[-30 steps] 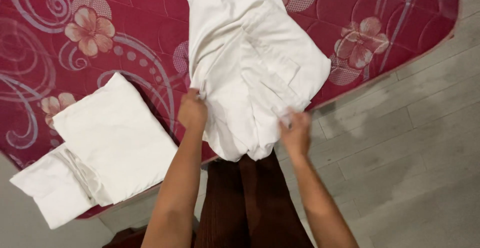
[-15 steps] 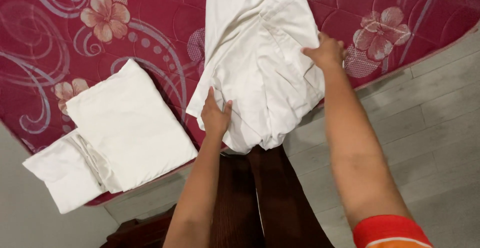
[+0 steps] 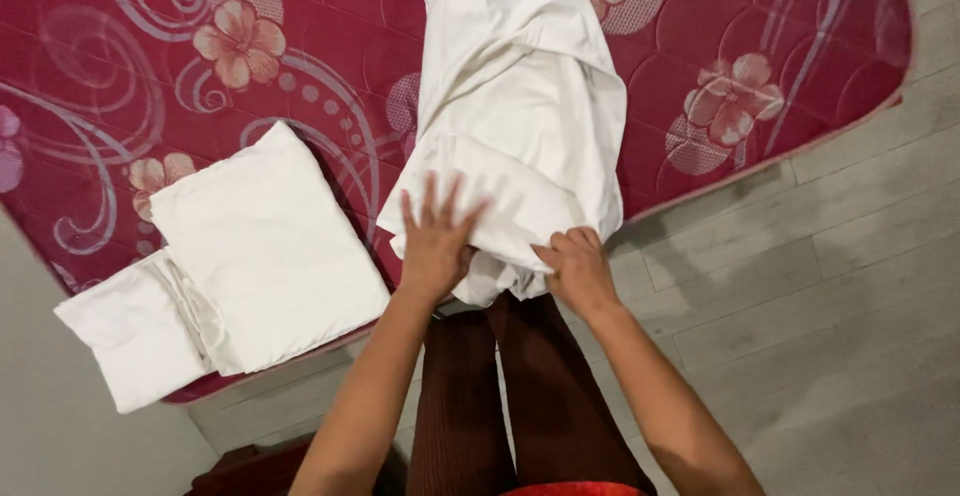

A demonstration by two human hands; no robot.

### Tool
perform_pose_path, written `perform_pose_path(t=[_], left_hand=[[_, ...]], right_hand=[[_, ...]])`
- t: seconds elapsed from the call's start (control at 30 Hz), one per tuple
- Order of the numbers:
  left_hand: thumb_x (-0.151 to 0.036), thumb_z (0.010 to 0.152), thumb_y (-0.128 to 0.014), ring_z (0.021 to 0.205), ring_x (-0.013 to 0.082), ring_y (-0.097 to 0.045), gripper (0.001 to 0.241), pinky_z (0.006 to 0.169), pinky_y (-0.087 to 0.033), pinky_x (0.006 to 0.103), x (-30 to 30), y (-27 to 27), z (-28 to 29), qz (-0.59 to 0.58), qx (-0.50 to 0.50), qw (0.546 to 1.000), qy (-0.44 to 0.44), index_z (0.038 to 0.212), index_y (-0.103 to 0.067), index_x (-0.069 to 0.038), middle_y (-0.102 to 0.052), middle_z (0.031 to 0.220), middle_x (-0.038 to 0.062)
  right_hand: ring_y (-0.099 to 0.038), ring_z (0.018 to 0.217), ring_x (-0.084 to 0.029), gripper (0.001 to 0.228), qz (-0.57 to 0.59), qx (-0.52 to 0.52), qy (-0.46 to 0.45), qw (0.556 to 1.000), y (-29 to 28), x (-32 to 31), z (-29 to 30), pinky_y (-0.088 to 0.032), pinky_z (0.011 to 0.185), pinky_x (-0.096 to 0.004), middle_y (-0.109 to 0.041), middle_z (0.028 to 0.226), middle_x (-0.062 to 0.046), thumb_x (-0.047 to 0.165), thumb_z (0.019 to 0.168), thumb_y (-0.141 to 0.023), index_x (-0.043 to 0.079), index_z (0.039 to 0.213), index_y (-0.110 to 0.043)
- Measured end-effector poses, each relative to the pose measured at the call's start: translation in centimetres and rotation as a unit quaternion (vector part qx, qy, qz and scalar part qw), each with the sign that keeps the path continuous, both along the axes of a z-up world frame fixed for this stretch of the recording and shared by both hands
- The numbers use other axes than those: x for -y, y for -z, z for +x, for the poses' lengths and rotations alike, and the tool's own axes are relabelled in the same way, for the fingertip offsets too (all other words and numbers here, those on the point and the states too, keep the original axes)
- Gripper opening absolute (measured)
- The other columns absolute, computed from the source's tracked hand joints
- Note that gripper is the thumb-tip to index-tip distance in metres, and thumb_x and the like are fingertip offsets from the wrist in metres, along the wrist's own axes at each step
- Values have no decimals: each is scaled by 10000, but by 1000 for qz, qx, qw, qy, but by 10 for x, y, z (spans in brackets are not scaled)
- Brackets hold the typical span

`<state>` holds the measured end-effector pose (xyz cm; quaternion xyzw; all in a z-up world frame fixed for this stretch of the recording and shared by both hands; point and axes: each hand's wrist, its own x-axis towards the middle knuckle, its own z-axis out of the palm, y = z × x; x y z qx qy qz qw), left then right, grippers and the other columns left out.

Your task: The person folds a white sheet on a low surface, smoothing it out and stacking it with other folded linens. They then pick up a white pillowcase, turn it inside out, and begin to fold it.

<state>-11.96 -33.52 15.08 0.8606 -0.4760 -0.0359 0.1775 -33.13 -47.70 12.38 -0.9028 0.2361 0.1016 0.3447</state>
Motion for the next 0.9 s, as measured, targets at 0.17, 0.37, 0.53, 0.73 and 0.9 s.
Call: perform_pose_path(t=[0.17, 0.37, 0.53, 0.73, 0.9], left_hand=[[-38, 706, -736, 1008, 316, -644, 412, 1095, -393, 576, -8, -27, -32, 74, -199, 968, 132, 1108, -686, -115, -660, 967, 88], [36, 680, -659, 915, 351, -606, 457, 798, -529, 451, 13, -85, -89, -39, -225, 971, 76, 1122, -655, -82, -632, 972, 117], [-23, 782, -724, 990, 346, -637, 461, 861, -528, 429, 13, -117, -104, -4, -334, 929, 157, 1234, -645, -65, -657, 1087, 144], [-396, 1011, -579, 1151, 270, -648, 454, 1014, -499, 373, -10, -68, -32, -20, -559, 825, 78, 1321, -658, -74, -691, 1278, 145], [-543, 994, -536, 1256, 345, -529, 667, 1016, -456, 572, 19, -182, 45, 76, -665, 656, -350, 1528, -267, -248, -486, 1432, 122]], right_hand=[[-524, 1148, -346, 379, -141, 122, 168, 968, -56, -1, -3, -277, 1150, -577, -602, 1082, -117, 19, 657, -818, 197, 990, -778], [-481, 1268, -330, 681, 327, 60, 639, 694, -102, 11, 9, -481, 934, -522, -386, 1459, -81, 247, 919, -713, 242, 1499, -358], [-628, 1144, -303, 851, 456, 58, 622, 634, -24, 22, 4, -556, 861, -451, -582, 1398, -175, 95, 834, -709, 174, 1555, -263], [-675, 934, -196, 629, 448, 87, 435, 776, -102, -13, 24, -567, 797, -297, -726, 1203, -118, -26, 815, -608, 141, 1420, -649], [-619, 866, -147, 596, 370, 45, 228, 899, -224, -69, 49, -532, 756, -280, -610, 1108, 2, -23, 821, -640, 240, 1354, -687]])
